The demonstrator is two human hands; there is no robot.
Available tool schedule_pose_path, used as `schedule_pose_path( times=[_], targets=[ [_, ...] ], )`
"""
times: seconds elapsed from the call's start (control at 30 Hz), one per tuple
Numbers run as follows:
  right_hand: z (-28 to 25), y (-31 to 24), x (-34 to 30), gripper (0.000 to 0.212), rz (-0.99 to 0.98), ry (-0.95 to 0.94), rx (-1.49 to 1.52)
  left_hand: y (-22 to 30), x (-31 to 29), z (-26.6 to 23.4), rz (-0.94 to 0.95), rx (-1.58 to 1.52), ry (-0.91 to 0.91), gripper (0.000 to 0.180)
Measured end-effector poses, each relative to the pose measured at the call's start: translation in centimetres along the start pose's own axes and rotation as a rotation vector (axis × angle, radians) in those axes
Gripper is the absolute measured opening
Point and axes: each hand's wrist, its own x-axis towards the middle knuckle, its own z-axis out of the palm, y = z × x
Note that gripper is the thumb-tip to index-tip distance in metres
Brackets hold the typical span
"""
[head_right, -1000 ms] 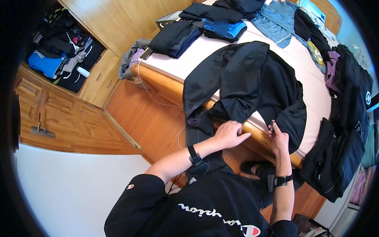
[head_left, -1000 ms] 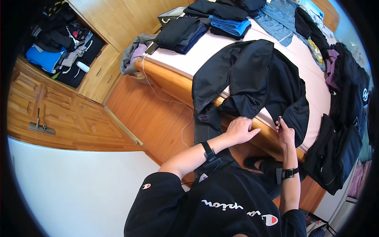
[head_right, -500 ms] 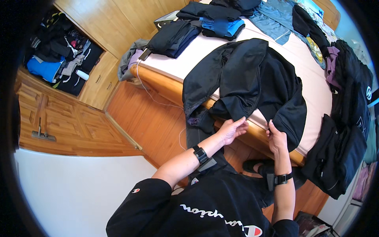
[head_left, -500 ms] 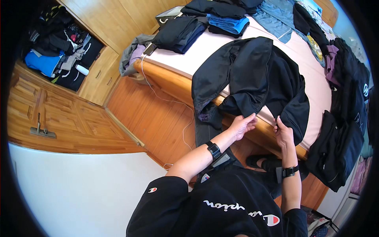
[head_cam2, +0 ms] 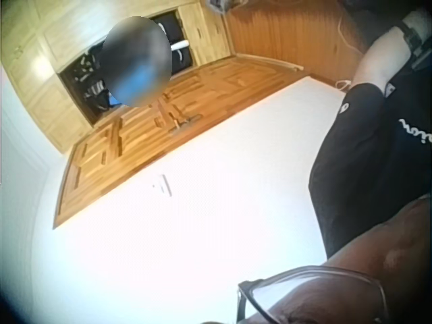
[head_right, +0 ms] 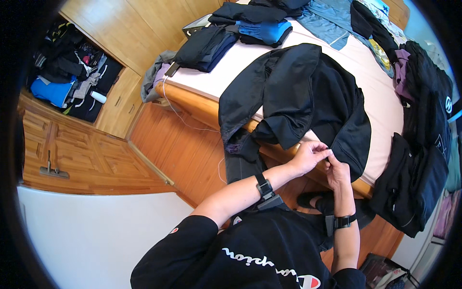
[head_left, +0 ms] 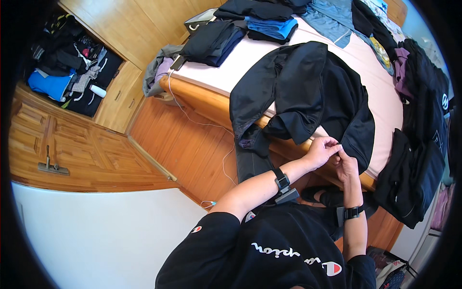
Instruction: Folding a pair of pants and a jacket on a bed.
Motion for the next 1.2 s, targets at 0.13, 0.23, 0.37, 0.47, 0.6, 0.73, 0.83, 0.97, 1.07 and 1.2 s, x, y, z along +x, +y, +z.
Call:
schedule_pose_path(
  times=[0.13,0.23,0.37,0.47,0.6,0.73,0.83,0.97,1.07,1.2],
  targets=[
    [1.5,-0.9,-1.9,0.014,-0.016,-0.036,-0.004,0.3,0.0,-0.6,0.246,0.224,-0.008,0.007],
    [0.4,-1.0,-1.5,0.013,-0.107,-0.055,-0.051,2.8,-0.4,-0.5,0.719,0.673,-0.058,0.011],
    [3.8,-2.0,-1.8,0.013,-0.072,-0.053,-0.003,5.4,0.3,-2.6,0.950,0.910,-0.184,0.005],
    [4.2,-1.9,-1.1,0.009,-0.048,-0.071,0.075,5.3,1.3,-3.1,0.984,0.944,-0.208,0.009],
    [3.7,-2.3,-1.5,0.010,0.002,-0.116,0.151,3.4,1.6,-2.5,0.635,0.642,-0.143,0.014],
    [3.4,-1.9,-1.6,0.011,-0.011,-0.046,0.137,4.0,1.3,-2.6,0.690,0.749,-0.263,0.016],
    [3.4,-1.0,-1.2,0.018,-0.052,-0.097,0.113,4.6,1.1,-2.6,0.798,0.834,-0.310,0.017],
    [2.5,-0.2,-0.7,0.026,-0.034,-0.172,0.126,3.9,-2.1,-3.9,0.489,0.588,-0.185,0.021],
    [2.1,0.0,-1.2,0.028,0.024,-0.210,0.112,2.0,-3.6,-7.5,-0.032,0.633,-0.150,0.019],
    [1.7,0.4,-1.3,0.025,0.055,-0.194,0.158,1.4,-3.9,-10.8,-0.357,0.401,0.172,0.047]
  ],
)
